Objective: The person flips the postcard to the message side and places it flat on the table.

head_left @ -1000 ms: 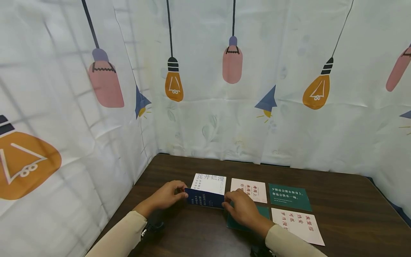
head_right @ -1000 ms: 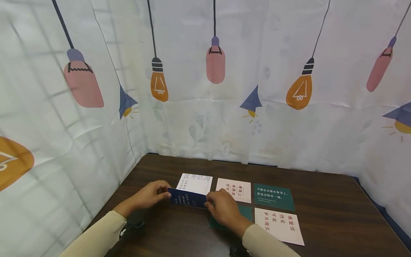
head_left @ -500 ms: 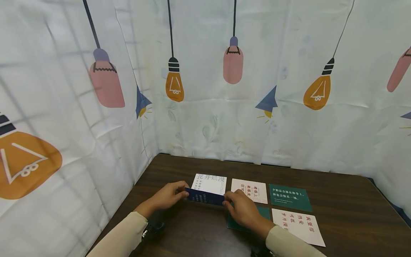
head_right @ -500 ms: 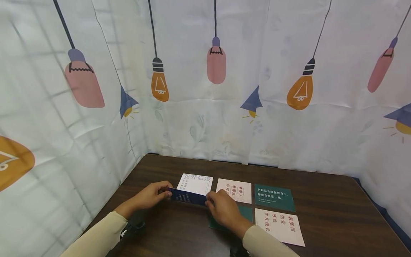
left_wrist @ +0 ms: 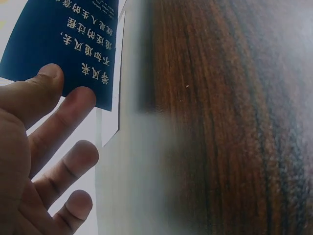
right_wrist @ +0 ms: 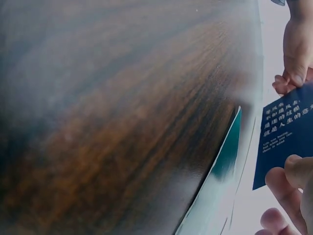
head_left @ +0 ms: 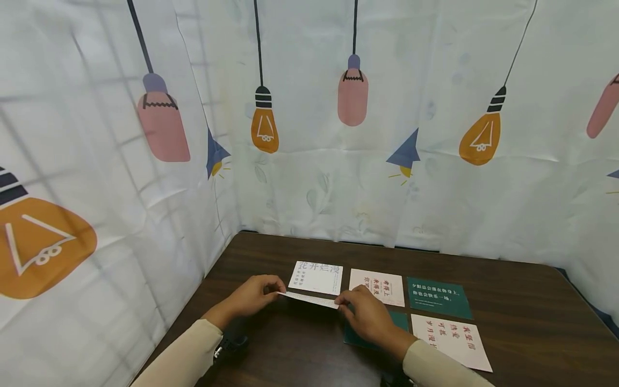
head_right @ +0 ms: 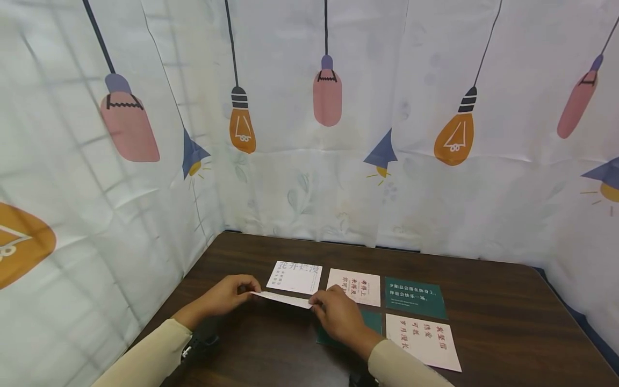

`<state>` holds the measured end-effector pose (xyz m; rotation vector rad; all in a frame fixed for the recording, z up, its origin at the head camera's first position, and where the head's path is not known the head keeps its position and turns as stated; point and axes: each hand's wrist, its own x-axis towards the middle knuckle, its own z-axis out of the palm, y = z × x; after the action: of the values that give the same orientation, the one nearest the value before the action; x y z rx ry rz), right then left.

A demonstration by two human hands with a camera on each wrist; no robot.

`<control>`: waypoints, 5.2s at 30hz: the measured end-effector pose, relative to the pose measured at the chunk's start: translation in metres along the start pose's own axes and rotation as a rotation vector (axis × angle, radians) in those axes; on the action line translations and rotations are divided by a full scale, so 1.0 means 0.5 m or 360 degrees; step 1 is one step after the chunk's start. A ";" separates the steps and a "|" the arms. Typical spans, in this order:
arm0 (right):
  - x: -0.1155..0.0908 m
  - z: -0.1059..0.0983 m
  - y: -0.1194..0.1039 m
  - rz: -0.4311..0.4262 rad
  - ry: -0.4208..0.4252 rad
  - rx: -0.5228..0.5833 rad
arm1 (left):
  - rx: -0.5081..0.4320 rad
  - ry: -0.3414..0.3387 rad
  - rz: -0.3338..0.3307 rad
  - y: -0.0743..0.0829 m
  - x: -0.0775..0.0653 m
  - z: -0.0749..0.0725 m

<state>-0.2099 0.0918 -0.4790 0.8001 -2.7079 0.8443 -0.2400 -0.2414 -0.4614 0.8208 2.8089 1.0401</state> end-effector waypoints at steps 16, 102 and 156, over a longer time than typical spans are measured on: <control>-0.003 -0.001 0.005 -0.0001 -0.0083 0.0020 | 0.0053 -0.0022 0.0018 -0.004 -0.002 0.002; -0.012 -0.008 0.008 -0.0094 -0.0257 -0.0105 | 0.0350 -0.0124 0.0075 0.014 -0.001 0.029; -0.093 -0.082 0.094 0.0116 -0.0182 -0.0221 | 0.0532 -0.0179 0.0387 0.128 0.087 0.130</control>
<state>-0.1958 0.1682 -0.4829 0.7450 -2.8742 0.6335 -0.2338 -0.1407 -0.4662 1.2349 2.8771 0.5226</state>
